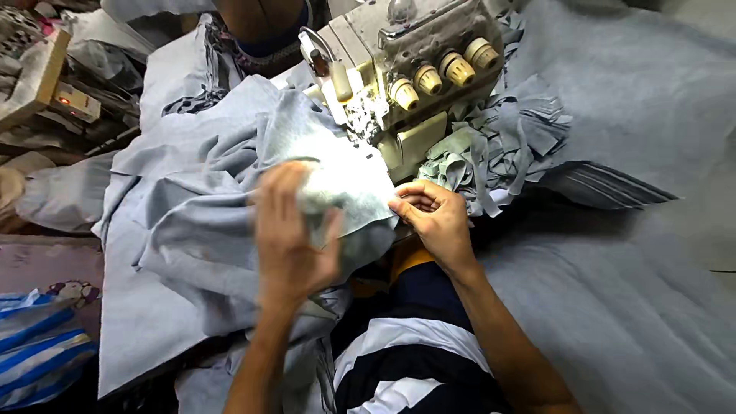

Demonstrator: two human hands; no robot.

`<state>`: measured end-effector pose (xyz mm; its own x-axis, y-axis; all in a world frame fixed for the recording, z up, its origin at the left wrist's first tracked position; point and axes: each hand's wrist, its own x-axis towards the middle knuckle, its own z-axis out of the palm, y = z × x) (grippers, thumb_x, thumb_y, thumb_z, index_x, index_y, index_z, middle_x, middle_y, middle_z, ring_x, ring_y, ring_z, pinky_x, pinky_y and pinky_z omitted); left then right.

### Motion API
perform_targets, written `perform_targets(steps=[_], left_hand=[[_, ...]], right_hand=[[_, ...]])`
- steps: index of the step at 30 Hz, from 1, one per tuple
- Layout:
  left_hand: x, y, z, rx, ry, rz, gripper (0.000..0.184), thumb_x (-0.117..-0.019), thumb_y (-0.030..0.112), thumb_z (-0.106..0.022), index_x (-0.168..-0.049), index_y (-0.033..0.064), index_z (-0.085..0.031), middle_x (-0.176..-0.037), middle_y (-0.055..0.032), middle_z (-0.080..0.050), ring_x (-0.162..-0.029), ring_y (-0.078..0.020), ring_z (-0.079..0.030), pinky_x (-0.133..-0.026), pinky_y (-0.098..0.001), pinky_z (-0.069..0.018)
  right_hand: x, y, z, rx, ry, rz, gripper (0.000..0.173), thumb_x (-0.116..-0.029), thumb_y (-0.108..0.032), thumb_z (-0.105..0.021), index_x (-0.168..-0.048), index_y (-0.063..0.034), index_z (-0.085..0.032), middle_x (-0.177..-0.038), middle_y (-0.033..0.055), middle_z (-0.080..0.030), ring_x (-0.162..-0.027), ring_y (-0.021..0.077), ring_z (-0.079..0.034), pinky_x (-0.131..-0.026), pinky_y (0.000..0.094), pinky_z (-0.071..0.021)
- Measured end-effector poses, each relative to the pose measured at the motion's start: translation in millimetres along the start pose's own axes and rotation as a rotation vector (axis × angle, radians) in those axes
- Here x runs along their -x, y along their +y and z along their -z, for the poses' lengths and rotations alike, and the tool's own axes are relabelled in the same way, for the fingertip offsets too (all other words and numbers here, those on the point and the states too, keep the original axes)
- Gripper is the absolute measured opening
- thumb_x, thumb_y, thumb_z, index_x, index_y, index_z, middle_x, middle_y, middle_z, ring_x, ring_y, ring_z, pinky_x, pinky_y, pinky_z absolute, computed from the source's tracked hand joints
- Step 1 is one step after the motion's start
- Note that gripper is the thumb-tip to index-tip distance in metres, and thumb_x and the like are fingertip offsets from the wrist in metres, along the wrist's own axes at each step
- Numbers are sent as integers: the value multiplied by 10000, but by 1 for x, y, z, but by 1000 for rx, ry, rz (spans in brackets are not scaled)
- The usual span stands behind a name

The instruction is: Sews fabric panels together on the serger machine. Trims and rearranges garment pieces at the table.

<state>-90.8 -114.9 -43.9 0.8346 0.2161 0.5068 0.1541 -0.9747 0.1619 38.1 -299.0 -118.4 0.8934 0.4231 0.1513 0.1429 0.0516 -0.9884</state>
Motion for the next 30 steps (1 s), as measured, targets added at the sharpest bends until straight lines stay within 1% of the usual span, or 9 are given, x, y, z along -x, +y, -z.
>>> perform_targets(steps=[2, 4, 8, 16, 21, 24, 27, 29, 30], left_hand=[[15, 45, -55, -15, -54, -65, 860, -896, 515, -692, -1546, 33, -405, -1564, -201, -431, -1466, -361, -376, -1206, -568, -265], [24, 52, -91, -128, -9, -18, 857, -852, 381, -708, -1584, 85, -373, -1576, -161, -422, -1455, -346, -371, -1199, -569, -214], [37, 27, -87, -169, 66, 131, 955, -625, 205, -772, -1498, 4, -441, -1586, -192, -414, -1502, -374, -330, -1199, -631, -219], [33, -22, -67, -92, -15, 205, 1090, -760, 555, -770, -1612, 78, -286, -1640, -155, -344, -1532, -314, -298, -1203, -684, -158], [3, -47, -53, 115, -189, 233, 1123, -813, 838, -522, -1661, 189, -176, -1707, -132, -172, -1549, -386, -200, -1115, -733, -244], [-12, -54, -34, 247, -237, 372, 819, -995, 631, -372, -1672, 273, -81, -1681, -201, -198, -1489, -494, -265, -1011, -795, -305], [-56, -69, -44, 52, -119, 497, 634, -1068, 540, -359, -1641, 283, -266, -1464, -315, -431, -1264, -554, -466, -927, -783, -342], [-80, -68, -34, -54, -159, 532, 521, -1073, 433, -455, -1463, 96, -529, -1272, -351, -602, -1142, -564, -591, -933, -778, -379], [-97, -59, -8, -61, -427, 611, 486, -1110, 362, -401, -1467, 37, -460, -1333, -337, -566, -1247, -529, -551, -1002, -717, -389]], right_hand=[[2, -1, 1, 22, 30, 49, 272, -880, -117, -808, -1117, -117, -675, -797, -3, -729, -668, 97, -686, -588, 243, -577], [2, 0, 0, 22, 53, 115, 211, -876, -88, -802, -1073, -89, -729, -879, 7, -748, -758, 106, -718, -664, 253, -620], [2, 10, -4, -51, 66, 161, 142, -871, -15, -787, -1012, -26, -778, -949, 55, -777, -845, 133, -751, -762, 284, -651], [-26, 2, -25, 9, 125, 227, 148, -911, -52, -768, -1058, -42, -765, -947, 37, -769, -803, 96, -735, -706, 254, -633], [-28, -7, -19, 100, 124, 174, 144, -969, -87, -693, -1109, -79, -725, -877, 5, -740, -701, 70, -698, -610, 228, -602], [-24, 9, -12, 78, 127, 155, 141, -996, -126, -666, -1118, -89, -725, -942, 8, -736, -761, 84, -701, -652, 248, -610], [-18, 28, -6, 124, 142, 141, 143, -1007, -118, -636, -1120, -96, -720, -924, 3, -742, -776, 92, -710, -671, 260, -612], [-13, 36, -4, 166, 143, 161, 145, -1006, -106, -621, -1114, -84, -716, -913, 1, -744, -774, 85, -713, -677, 258, -616], [-12, 38, -4, 183, 135, 172, 144, -1003, -102, -618, -1107, -78, -715, -912, 3, -743, -778, 81, -713, -689, 254, -614]])
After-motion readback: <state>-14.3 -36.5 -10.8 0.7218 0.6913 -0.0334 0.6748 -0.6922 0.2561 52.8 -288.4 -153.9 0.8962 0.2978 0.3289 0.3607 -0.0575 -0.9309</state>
